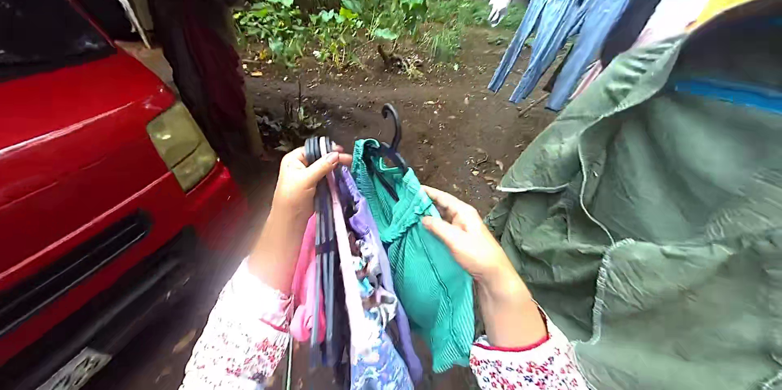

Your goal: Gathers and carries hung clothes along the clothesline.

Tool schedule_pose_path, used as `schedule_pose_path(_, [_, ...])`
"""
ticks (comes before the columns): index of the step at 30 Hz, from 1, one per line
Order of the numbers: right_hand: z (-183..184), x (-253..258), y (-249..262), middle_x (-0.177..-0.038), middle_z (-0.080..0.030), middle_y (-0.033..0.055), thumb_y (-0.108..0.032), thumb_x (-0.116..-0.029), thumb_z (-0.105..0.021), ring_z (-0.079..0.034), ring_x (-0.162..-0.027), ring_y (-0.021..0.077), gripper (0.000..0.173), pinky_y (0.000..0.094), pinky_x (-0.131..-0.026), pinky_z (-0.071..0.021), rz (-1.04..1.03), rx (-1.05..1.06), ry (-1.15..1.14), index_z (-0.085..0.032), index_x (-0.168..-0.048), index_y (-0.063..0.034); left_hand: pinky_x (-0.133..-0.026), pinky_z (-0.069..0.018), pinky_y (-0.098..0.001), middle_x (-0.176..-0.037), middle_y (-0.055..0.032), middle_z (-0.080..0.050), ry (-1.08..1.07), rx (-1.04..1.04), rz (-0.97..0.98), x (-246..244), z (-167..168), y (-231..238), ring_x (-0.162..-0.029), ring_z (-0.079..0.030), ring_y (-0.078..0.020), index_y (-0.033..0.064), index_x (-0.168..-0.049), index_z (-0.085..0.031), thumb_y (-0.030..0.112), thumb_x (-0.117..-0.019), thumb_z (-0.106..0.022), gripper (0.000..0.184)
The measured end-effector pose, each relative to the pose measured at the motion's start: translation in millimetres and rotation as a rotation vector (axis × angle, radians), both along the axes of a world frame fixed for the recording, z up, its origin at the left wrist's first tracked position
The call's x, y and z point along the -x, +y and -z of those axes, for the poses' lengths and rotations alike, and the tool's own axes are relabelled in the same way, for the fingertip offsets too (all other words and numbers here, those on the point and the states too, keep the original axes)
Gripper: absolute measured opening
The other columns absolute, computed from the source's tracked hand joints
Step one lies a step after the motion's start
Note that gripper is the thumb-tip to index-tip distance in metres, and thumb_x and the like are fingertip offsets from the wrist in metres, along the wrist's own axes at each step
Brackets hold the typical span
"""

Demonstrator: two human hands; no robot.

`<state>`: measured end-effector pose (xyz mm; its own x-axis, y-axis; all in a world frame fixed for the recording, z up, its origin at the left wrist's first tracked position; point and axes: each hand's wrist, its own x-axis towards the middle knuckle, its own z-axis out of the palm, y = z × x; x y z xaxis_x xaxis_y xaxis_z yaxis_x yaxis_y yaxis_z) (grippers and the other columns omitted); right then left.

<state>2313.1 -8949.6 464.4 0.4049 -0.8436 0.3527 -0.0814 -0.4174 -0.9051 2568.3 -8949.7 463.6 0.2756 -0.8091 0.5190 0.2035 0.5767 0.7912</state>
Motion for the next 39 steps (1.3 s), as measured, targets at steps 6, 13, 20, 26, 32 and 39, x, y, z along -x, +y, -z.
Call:
schedule_pose_path(6, [-118.3, -9.3, -46.3, -0.105, -0.071, 0.0021, 0.002, -0.0974, -0.055, -0.067, -0.080, 0.0017, 0.042, 0.0208, -0.073, -0.0576, 0.287, 0.239, -0.106, -0.056, -0.139, -0.0011, -0.068, -0.0601, -0.0212, -0.080, -0.0004, -0.078, -0.033, -0.022, 0.008, -59.1, -17.2, -18.0, -0.072, -0.073, -0.0053, 0.0074, -0.092, -0.068, -0.001, -0.0878, -0.054, 0.016])
schedule_pose_path(13, [-264.8, -38.0, -131.0, -0.097, -0.067, 0.0002, -0.005, -0.0967, -0.056, -0.066, -0.081, 0.0064, 0.028, 0.0277, -0.074, -0.0574, 0.553, 0.424, -0.225, -0.064, -0.123, -0.0072, -0.068, -0.0594, -0.0194, -0.078, 0.0028, -0.077, -0.110, 0.056, 0.030, -117.1, -38.8, -35.2, -0.071, -0.072, -0.0020, 0.0126, -0.085, -0.071, 0.001, -0.0859, -0.055, 0.020])
schedule_pose_path(20, [-275.9, -40.8, -179.8, -0.093, -0.066, -0.0012, -0.001, -0.0950, -0.055, -0.065, -0.077, 0.0050, 0.027, 0.0258, -0.071, -0.0571, 0.522, 0.305, -0.062, -0.063, -0.120, -0.0093, -0.065, -0.0596, -0.0206, -0.080, 0.0020, -0.077, -0.119, 0.126, 0.048, -165.8, -53.9, -64.8, -0.070, -0.071, -0.0031, 0.0134, -0.088, -0.070, 0.006, -0.0881, -0.056, 0.016])
schedule_pose_path(26, [-253.6, -39.7, -143.9, -0.135, -0.051, 0.0417, -0.013, -0.0954, -0.065, -0.050, -0.124, 0.0609, 0.056, 0.0798, -0.097, -0.0369, 0.852, 0.718, 0.722, -0.048, -0.146, 0.0054, -0.072, -0.0605, -0.0205, -0.085, 0.0028, -0.079, -0.115, 0.216, 0.077, -176.7, -64.2, -87.6, -0.077, -0.074, -0.0034, 0.0140, -0.094, -0.070, 0.005, -0.0925, -0.054, 0.018])
schedule_pose_path(32, [-100.9, -155.9, -60.0, -0.130, -0.062, 0.0245, -0.026, -0.0987, -0.061, -0.063, -0.117, 0.0337, 0.054, 0.0500, -0.097, -0.0533, 0.337, 0.998, 0.498, -0.053, -0.141, 0.0058, -0.073, -0.0605, -0.0207, -0.087, 0.0012, -0.079, -0.115, 0.243, 0.123, -163.5, -67.1, -110.5, -0.079, -0.074, -0.0040, 0.0117, -0.097, -0.069, 0.003, -0.0934, -0.055, 0.017])
schedule_pose_path(39, [-27.1, -240.7, -118.2, -0.099, -0.066, 0.0192, -0.008, -0.0962, -0.061, -0.065, -0.079, 0.0253, 0.077, 0.0458, -0.076, -0.0558, -0.041, 0.133, 0.373, -0.020, -0.161, -0.0019, -0.074, -0.0606, -0.0208, -0.087, -0.0003, -0.079, -0.108, 0.253, 0.226, -172.8, -65.8, -131.3, -0.079, -0.075, -0.0049, 0.0113, -0.099, -0.068, 0.004, -0.0936, -0.056, 0.015])
